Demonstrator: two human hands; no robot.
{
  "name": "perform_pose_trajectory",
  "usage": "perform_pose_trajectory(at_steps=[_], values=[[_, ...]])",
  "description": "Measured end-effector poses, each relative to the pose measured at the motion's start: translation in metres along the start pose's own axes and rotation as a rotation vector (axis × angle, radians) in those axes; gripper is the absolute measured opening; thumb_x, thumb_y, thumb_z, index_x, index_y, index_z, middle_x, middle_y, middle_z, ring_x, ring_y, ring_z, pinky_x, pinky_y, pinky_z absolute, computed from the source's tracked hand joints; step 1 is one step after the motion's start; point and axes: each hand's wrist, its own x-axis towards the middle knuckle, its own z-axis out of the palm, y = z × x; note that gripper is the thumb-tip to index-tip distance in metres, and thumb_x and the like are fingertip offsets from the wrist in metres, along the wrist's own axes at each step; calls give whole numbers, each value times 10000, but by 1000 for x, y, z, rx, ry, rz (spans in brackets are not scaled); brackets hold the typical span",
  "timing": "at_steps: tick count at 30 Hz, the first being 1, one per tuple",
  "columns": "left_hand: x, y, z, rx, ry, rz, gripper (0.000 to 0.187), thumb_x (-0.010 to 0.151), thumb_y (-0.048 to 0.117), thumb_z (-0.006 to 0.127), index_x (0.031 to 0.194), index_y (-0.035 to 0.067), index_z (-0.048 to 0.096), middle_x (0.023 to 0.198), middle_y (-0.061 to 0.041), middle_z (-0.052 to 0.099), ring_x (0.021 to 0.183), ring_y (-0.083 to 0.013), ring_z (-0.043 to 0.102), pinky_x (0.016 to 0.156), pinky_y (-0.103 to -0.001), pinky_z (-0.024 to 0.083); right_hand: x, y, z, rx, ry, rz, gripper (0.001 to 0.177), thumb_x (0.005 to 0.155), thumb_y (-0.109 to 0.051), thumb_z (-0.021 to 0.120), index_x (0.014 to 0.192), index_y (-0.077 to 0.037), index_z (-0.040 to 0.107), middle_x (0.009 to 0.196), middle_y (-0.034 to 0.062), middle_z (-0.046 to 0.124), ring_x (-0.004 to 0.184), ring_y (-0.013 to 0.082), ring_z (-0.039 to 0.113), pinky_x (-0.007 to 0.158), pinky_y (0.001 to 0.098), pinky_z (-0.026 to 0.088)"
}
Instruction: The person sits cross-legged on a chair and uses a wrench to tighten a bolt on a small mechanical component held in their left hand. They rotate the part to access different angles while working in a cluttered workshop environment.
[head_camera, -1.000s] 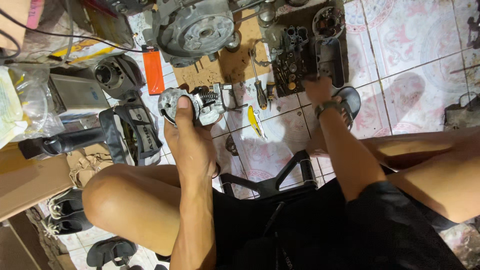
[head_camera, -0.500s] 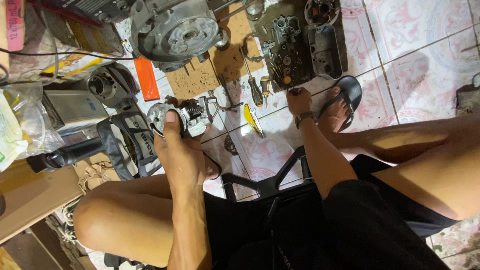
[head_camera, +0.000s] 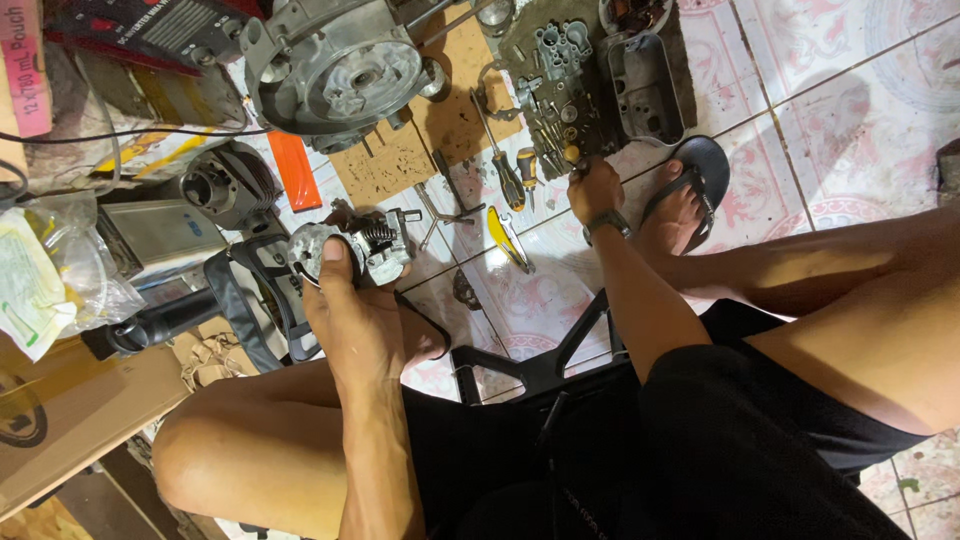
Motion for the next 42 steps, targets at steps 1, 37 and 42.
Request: perform_pose_trajectory(at_steps=[1,37,42], values=[[1,-1,-1,5,-7,0,257,861,254,593,984,39,525,836,-129,619,688,-200,654,566,-330,609,-1,-1,-1,-2,-5,-19,217,844,-250,543,1016,-158,639,945,112,668,972,356,642,803,507,524],[-6,17,-42,127,41,271,477,885,296,624,1253,24,488,1081,-148,539,1053,-216,518,937,-417,483,-243,-235,-201,811,-482,-955,360,964,-37,388,1277,134,435,627,145,557,473,172,564,432,263,509],[-4,15,-46,122,-57,366,433,905,244,607,1268,47,473,1078,-108,560,1017,-159,514,942,-371,470,-255,-240,-208,916,-560,-892,363,953,-13,379,1299,78,444,678,152,510,427,187,580,344,272,510]])
